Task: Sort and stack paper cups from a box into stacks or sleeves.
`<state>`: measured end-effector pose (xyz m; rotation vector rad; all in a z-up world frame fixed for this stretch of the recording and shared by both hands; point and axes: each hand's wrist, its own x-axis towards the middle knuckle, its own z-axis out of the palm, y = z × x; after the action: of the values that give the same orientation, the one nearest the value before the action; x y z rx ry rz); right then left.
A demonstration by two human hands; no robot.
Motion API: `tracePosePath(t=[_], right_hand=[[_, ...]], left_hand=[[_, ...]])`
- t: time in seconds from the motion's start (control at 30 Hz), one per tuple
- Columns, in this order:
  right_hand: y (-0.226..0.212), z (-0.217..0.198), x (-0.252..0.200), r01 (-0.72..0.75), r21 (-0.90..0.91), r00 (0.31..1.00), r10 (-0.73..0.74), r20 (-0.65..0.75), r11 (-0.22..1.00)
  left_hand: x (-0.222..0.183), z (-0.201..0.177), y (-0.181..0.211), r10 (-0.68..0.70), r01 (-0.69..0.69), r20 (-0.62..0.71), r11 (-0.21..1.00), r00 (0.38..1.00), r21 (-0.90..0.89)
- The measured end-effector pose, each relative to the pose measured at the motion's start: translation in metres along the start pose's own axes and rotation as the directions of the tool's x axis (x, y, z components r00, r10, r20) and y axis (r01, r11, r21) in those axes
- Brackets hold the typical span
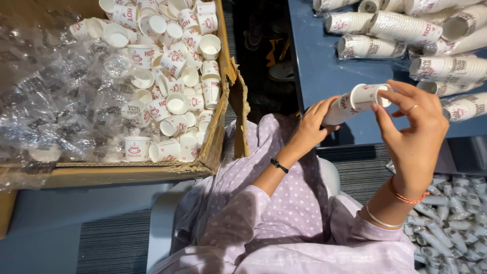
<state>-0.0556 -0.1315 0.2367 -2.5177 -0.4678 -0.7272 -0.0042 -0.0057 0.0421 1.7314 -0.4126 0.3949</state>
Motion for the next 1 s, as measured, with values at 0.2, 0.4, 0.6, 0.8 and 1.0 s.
tracePosePath(t=[0.2, 0.4, 0.6, 0.8, 1.0], right_hand=[[-0.010, 0.010, 0.005, 0.048, 0.118, 0.998, -0.043, -0.040, 0.992], [0.029, 0.038, -0.029, -0.109, 0.251, 0.994, 0.106, 0.025, 0.962], [0.035, 0.058, -0.045, -0.035, 0.168, 0.999, 0.028, 0.045, 0.985], [0.046, 0.063, -0.051, -0.119, 0.274, 0.993, 0.112, 0.040, 0.954], [0.066, 0.083, -0.054, -0.202, 0.298, 0.979, 0.185, 0.086, 0.933]], left_hand=[[-0.002, 0.001, -0.003, -0.022, 0.022, 0.014, 1.000, 1.000, 0.016], [-0.003, -0.001, -0.002, 0.001, -0.001, 0.006, 1.000, 1.000, 0.005], [-0.003, -0.003, 0.003, -0.032, 0.032, 0.018, 0.999, 0.999, -0.018], [-0.002, -0.011, 0.003, 0.001, -0.001, -0.033, 1.000, 0.999, 0.009], [-0.006, -0.001, -0.003, -0.018, 0.022, -0.097, 0.999, 0.995, 0.044]])
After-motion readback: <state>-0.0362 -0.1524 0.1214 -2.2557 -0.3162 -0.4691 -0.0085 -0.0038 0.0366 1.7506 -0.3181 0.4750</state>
